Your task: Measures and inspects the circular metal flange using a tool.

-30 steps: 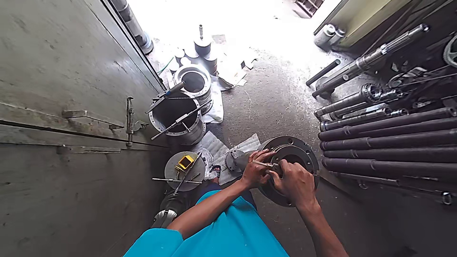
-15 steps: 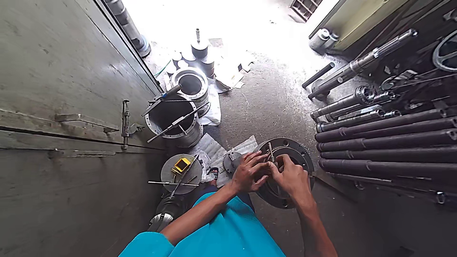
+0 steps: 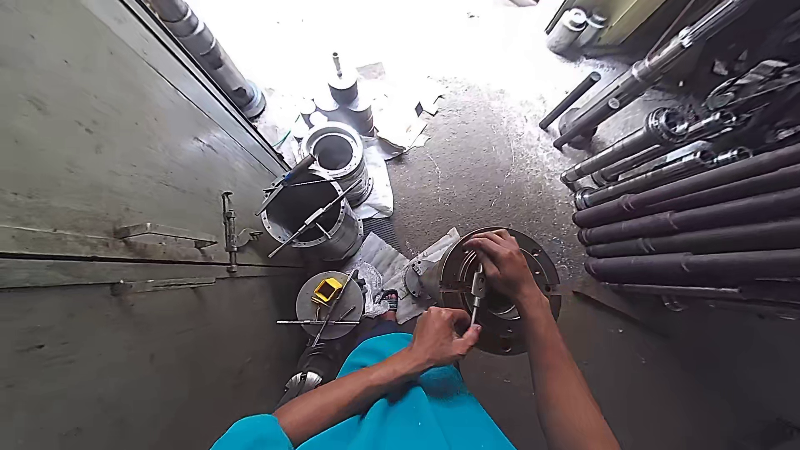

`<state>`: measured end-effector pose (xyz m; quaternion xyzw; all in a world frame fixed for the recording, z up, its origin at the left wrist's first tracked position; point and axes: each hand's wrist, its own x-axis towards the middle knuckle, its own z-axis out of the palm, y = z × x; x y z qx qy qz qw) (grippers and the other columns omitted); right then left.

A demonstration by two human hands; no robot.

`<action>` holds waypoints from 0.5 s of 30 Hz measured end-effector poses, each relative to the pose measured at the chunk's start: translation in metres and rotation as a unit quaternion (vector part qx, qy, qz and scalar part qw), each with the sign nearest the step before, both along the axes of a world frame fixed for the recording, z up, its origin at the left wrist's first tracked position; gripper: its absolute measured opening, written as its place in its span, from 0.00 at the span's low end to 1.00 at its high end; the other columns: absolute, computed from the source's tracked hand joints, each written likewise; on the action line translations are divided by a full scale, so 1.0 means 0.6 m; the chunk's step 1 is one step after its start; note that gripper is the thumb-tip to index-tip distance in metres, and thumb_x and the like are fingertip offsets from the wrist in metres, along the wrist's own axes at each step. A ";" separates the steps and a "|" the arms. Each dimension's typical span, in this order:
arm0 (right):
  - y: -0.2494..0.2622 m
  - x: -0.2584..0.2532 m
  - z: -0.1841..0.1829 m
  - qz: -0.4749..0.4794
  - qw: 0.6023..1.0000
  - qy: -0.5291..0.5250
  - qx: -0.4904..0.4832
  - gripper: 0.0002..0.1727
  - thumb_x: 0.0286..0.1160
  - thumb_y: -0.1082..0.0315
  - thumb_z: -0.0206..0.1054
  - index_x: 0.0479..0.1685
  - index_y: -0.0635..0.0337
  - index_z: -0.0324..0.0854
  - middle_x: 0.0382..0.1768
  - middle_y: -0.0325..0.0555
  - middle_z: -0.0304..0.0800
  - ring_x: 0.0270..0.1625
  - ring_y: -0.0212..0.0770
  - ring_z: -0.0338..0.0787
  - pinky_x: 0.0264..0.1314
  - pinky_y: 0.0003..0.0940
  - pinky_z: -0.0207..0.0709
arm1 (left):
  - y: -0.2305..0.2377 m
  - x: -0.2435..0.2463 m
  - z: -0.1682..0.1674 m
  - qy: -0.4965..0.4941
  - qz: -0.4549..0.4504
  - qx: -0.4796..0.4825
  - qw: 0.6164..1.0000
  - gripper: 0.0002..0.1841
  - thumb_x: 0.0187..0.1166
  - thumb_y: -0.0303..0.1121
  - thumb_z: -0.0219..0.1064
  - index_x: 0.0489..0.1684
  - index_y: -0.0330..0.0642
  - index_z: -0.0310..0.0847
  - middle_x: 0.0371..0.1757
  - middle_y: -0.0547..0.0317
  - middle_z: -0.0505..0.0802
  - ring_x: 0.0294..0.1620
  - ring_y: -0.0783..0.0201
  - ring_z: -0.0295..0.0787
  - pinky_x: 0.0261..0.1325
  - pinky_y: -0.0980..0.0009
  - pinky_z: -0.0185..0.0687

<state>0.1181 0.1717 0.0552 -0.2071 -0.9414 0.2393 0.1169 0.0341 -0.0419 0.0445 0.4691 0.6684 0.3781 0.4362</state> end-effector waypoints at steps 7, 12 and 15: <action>-0.090 0.178 -0.002 -0.143 0.989 0.023 0.044 0.21 0.86 0.58 0.54 0.46 0.57 0.94 0.39 0.48 0.97 0.48 0.53 0.92 0.56 0.56 0.79 | 0.025 -0.123 -0.002 0.056 0.123 0.091 0.987 0.12 0.79 0.43 0.71 0.45 0.47 0.95 0.28 0.65 0.94 0.25 0.74 0.86 0.36 0.70 0.84; -0.268 0.142 0.004 -0.233 0.971 0.040 -0.042 0.21 0.83 0.61 0.56 0.48 0.66 0.93 0.31 0.44 0.97 0.35 0.44 0.96 0.47 0.48 0.89 | 0.161 -0.117 0.017 0.075 0.061 0.055 0.994 0.08 0.79 0.36 0.73 0.48 0.47 0.94 0.40 0.58 0.97 0.37 0.60 0.94 0.47 0.51 0.90; -0.284 0.094 0.006 -0.161 0.981 0.032 -0.105 0.18 0.78 0.63 0.59 0.50 0.63 0.92 0.35 0.45 0.97 0.41 0.44 0.97 0.51 0.47 0.90 | 0.218 -0.059 0.062 0.193 -0.147 0.006 0.970 0.08 0.75 0.30 0.67 0.44 0.45 0.91 0.37 0.52 0.94 0.41 0.50 0.93 0.41 0.44 0.86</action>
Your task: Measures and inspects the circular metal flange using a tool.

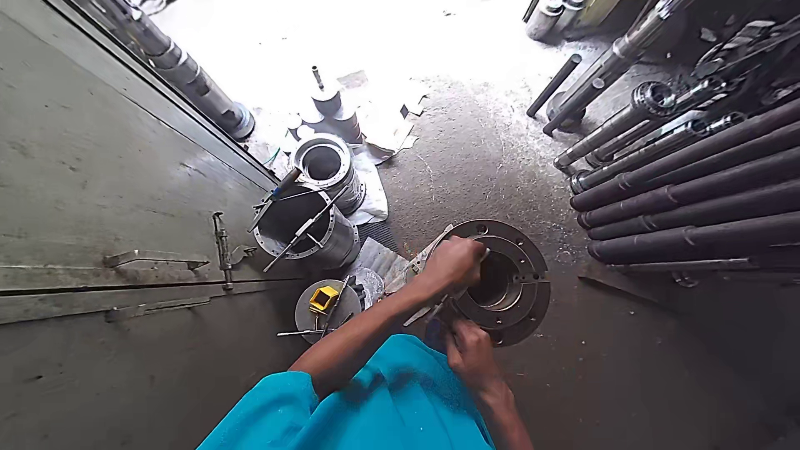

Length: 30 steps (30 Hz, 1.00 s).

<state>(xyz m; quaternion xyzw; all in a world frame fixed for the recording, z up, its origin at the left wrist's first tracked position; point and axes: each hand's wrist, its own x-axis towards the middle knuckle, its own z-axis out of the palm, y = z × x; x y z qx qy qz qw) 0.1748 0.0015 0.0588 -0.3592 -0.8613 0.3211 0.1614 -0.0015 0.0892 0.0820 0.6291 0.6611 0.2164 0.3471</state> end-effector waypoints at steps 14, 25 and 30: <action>0.172 0.054 0.017 -0.094 0.992 -0.016 0.083 0.22 0.86 0.57 0.58 0.72 0.50 0.86 0.72 0.42 0.88 0.69 0.50 0.87 0.73 0.52 0.78 | -0.235 -0.079 -0.059 -0.198 0.067 0.073 0.975 0.18 0.84 0.36 0.65 0.69 0.45 0.86 0.44 0.59 0.97 0.34 0.72 0.91 0.42 0.70 0.91; 0.018 -0.023 0.044 0.020 0.969 -0.109 -0.221 0.19 0.86 0.59 0.56 0.61 0.58 0.88 0.35 0.53 0.94 0.44 0.55 0.95 0.51 0.61 0.86 | 0.018 0.030 0.009 0.051 -0.056 -0.008 0.997 0.22 0.82 0.31 0.64 0.75 0.47 0.80 0.45 0.45 0.95 0.47 0.43 0.93 0.51 0.40 0.86; 0.027 0.016 0.075 0.194 0.960 0.065 -0.190 0.16 0.87 0.58 0.62 0.45 0.61 0.90 0.33 0.48 0.94 0.38 0.43 0.94 0.47 0.45 0.88 | -0.028 0.081 0.009 0.114 -0.329 0.058 0.936 0.13 0.84 0.31 0.58 0.58 0.41 0.86 0.41 0.46 0.94 0.50 0.44 0.91 0.62 0.45 0.79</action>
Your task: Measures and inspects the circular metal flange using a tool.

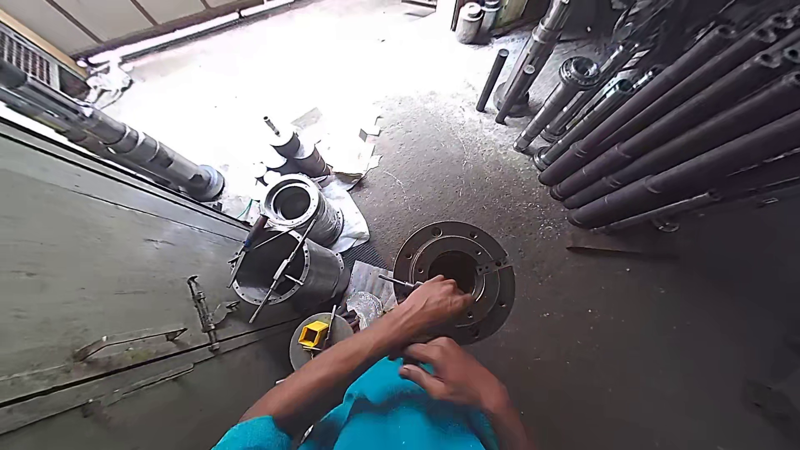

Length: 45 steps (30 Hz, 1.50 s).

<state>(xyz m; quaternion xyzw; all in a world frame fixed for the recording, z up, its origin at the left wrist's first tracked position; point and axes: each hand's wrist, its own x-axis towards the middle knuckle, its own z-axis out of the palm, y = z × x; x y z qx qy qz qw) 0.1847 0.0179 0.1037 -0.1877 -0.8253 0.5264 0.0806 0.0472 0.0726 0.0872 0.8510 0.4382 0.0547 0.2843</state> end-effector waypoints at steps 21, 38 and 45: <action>0.228 -0.044 -0.070 -0.072 0.918 -0.094 0.379 0.24 0.77 0.63 0.59 0.71 0.28 0.84 0.84 0.35 0.73 0.81 0.54 0.75 0.58 0.56 0.77 | -0.232 -0.036 -0.072 -0.037 0.260 0.300 0.917 0.10 0.81 0.48 0.62 0.39 0.63 0.89 0.54 0.78 0.95 0.42 0.67 0.83 0.62 0.59 0.69; -0.024 -0.030 0.022 -0.287 0.894 -0.317 0.138 0.21 0.87 0.56 0.52 0.53 0.60 0.88 0.28 0.53 0.93 0.37 0.57 0.96 0.40 0.57 0.86 | -0.030 -0.074 0.001 0.125 0.433 0.018 0.892 0.23 0.83 0.56 0.56 0.47 0.49 0.91 0.53 0.55 0.96 0.60 0.48 0.88 0.63 0.40 0.71; 0.007 -0.051 0.000 -0.126 0.980 -0.153 -0.027 0.19 0.85 0.59 0.57 0.56 0.61 0.90 0.44 0.52 0.94 0.51 0.49 0.93 0.59 0.54 0.82 | 0.001 -0.080 -0.010 0.030 0.151 0.036 0.987 0.19 0.82 0.50 0.65 0.70 0.72 0.85 0.88 0.65 0.73 0.91 0.50 0.56 0.78 0.38 0.60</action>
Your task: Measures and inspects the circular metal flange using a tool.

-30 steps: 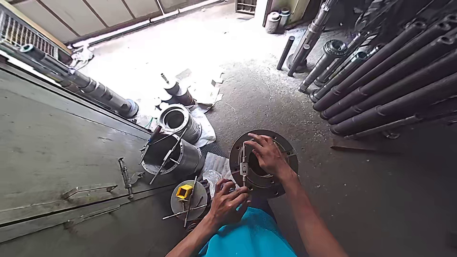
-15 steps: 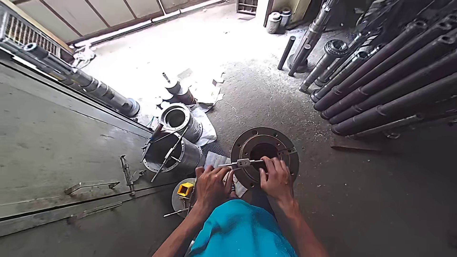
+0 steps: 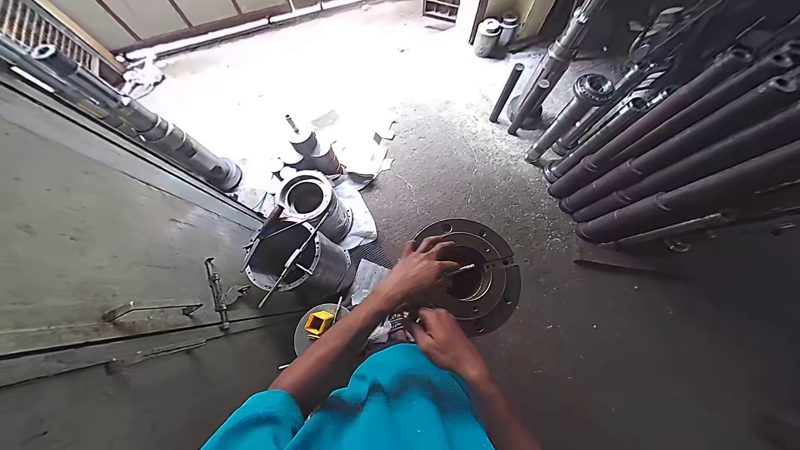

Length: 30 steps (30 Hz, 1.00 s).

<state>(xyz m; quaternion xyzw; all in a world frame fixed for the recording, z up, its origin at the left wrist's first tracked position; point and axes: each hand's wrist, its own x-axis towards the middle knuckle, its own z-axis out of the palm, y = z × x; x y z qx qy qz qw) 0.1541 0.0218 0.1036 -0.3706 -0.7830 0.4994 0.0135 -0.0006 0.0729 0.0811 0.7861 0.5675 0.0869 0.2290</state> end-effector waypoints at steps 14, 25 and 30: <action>0.092 0.117 -0.033 -0.091 0.986 -0.102 0.096 0.19 0.85 0.57 0.56 0.45 0.57 0.92 0.33 0.47 0.96 0.39 0.49 0.95 0.48 0.59 0.85 | -0.094 -0.076 -0.048 -0.418 0.373 -0.037 0.827 0.11 0.79 0.31 0.72 0.56 0.42 0.91 0.38 0.57 0.98 0.34 0.64 0.96 0.42 0.62 0.94; 0.026 -0.013 -0.015 0.009 0.996 -0.012 -0.092 0.18 0.87 0.55 0.59 0.61 0.54 0.87 0.42 0.40 0.96 0.42 0.35 0.94 0.52 0.42 0.88 | 0.016 -0.009 0.032 -0.130 -0.005 -0.108 0.986 0.25 0.82 0.31 0.66 0.80 0.52 0.78 0.47 0.51 0.96 0.46 0.51 0.93 0.52 0.43 0.85; 0.135 0.056 -0.030 -0.167 0.944 0.062 0.279 0.15 0.81 0.61 0.63 0.55 0.52 0.93 0.54 0.45 0.96 0.52 0.46 0.94 0.55 0.53 0.87 | -0.159 -0.100 -0.016 -0.331 0.144 -0.141 0.922 0.23 0.83 0.42 0.67 0.74 0.42 0.80 0.47 0.58 0.97 0.41 0.67 0.95 0.51 0.63 0.91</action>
